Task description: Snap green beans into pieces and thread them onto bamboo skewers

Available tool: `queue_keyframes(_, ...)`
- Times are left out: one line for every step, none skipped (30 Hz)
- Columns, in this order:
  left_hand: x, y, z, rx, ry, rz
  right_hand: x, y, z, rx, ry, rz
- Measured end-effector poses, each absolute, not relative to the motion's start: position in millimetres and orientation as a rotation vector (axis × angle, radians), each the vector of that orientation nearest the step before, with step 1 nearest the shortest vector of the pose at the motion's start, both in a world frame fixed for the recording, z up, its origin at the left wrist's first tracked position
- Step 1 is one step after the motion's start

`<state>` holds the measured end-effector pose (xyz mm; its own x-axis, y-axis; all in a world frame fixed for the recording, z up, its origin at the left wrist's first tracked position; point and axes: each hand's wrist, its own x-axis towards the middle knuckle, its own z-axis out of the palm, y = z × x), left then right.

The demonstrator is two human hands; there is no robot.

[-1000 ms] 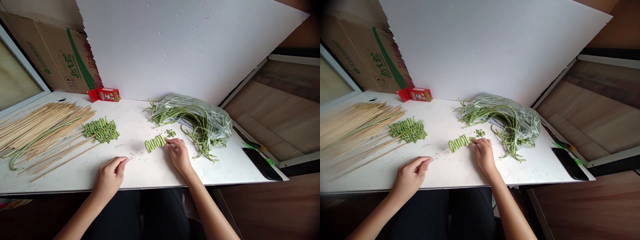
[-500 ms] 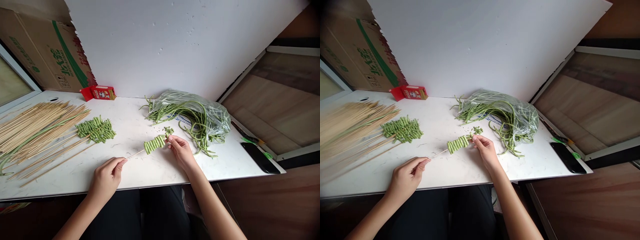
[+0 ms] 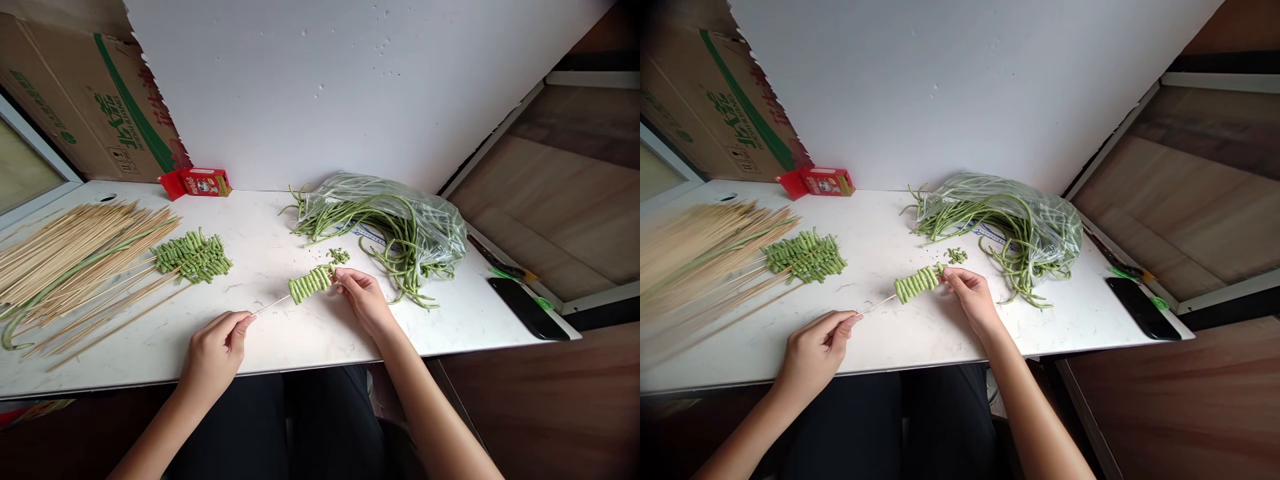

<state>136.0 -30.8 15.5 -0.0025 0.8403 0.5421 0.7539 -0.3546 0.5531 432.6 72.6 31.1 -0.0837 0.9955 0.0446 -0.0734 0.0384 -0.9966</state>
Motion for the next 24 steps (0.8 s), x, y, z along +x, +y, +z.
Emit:
queue_keyframes(136.0,-30.8,15.3,2.14,1.722,1.295,432.2,72.4,31.8,-1.087,-1.235,1.277)
queue_keyframes(136.0,-30.7,15.2,2.137,1.723,1.294,431.8,72.2,32.4,-1.088,-1.232,1.28)
queue_keyframes(136.1,-30.6,15.1,2.133,1.724,1.291,431.5,72.0,32.9,-1.088,-1.229,1.283)
queue_keyframes(136.1,-30.5,15.0,2.129,1.726,1.288,431.2,71.9,33.4,-1.088,-1.226,1.285)
queue_keyframes(136.2,-30.4,15.0,2.126,1.727,1.286,431.0,71.7,33.7,-1.087,-1.222,1.286)
queue_keyframes(136.1,-30.3,15.0,2.123,1.729,1.284,430.9,71.7,34.0,-1.085,-1.219,1.287)
queue_keyframes(136.1,-30.3,15.0,2.122,1.73,1.281,430.9,71.6,34.2,-1.08,-1.215,1.291)
queue_keyframes(136.0,-30.4,15.0,2.121,1.732,1.277,431.0,71.6,34.3,-1.072,-1.212,1.298)
queue_keyframes(135.9,-30.5,14.9,2.12,1.733,1.272,431.1,71.6,34.3,-1.066,-1.209,1.303)
queue_keyframes(135.8,-30.7,14.8,2.12,1.733,1.268,431.3,71.6,34.3,-1.064,-1.209,1.306)
queue_keyframes(135.7,-30.9,14.5,2.118,1.733,1.264,431.4,71.6,34.3,-1.067,-1.212,1.307)
queue_keyframes(135.8,-31.0,14.3,2.117,1.735,1.261,431.5,71.5,34.3,-1.073,-1.218,1.304)
queue_keyframes(135.8,-31.1,13.9,2.115,1.736,1.261,431.5,71.5,34.3,-1.08,-1.226,1.298)
queue_keyframes(135.9,-31.2,13.5,2.115,1.739,1.264,431.5,71.6,34.3,-1.087,-1.235,1.289)
queue_keyframes(136.0,-31.2,13.0,2.116,1.741,1.265,431.5,71.6,34.3,-1.093,-1.244,1.282)
queue_keyframes(136.1,-31.2,12.4,2.118,1.743,1.267,431.5,71.6,34.3,-1.097,-1.251,1.277)
queue_keyframes(136.1,-31.1,11.8,2.122,1.743,1.269,431.4,71.7,34.3,-1.1,-1.254,1.273)
queue_keyframes(136.0,-31.1,11.2,2.127,1.74,1.272,431.4,71.8,34.2,-1.101,-1.255,1.272)
queue_keyframes(135.8,-31.1,10.6,2.132,1.738,1.273,431.5,72.0,34.1,-1.101,-1.255,1.271)
queue_keyframes(135.6,-31.1,10.0,2.136,1.737,1.274,431.5,72.1,33.9,-1.1,-1.255,1.269)
queue_keyframes(135.3,-31.2,9.5,2.14,1.735,1.274,431.7,72.3,33.7,-1.099,-1.255,1.266)
queue_keyframes(135.0,-31.3,9.0,2.142,1.735,1.273,431.8,72.4,33.5,-1.098,-1.258,1.26)
queue_keyframes(134.7,-31.3,8.5,2.143,1.736,1.269,432.0,72.4,33.3,-1.097,-1.261,1.255)
queue_keyframes(134.5,-31.3,8.2,2.142,1.737,1.267,432.2,72.3,33.2,-1.097,-1.264,1.248)
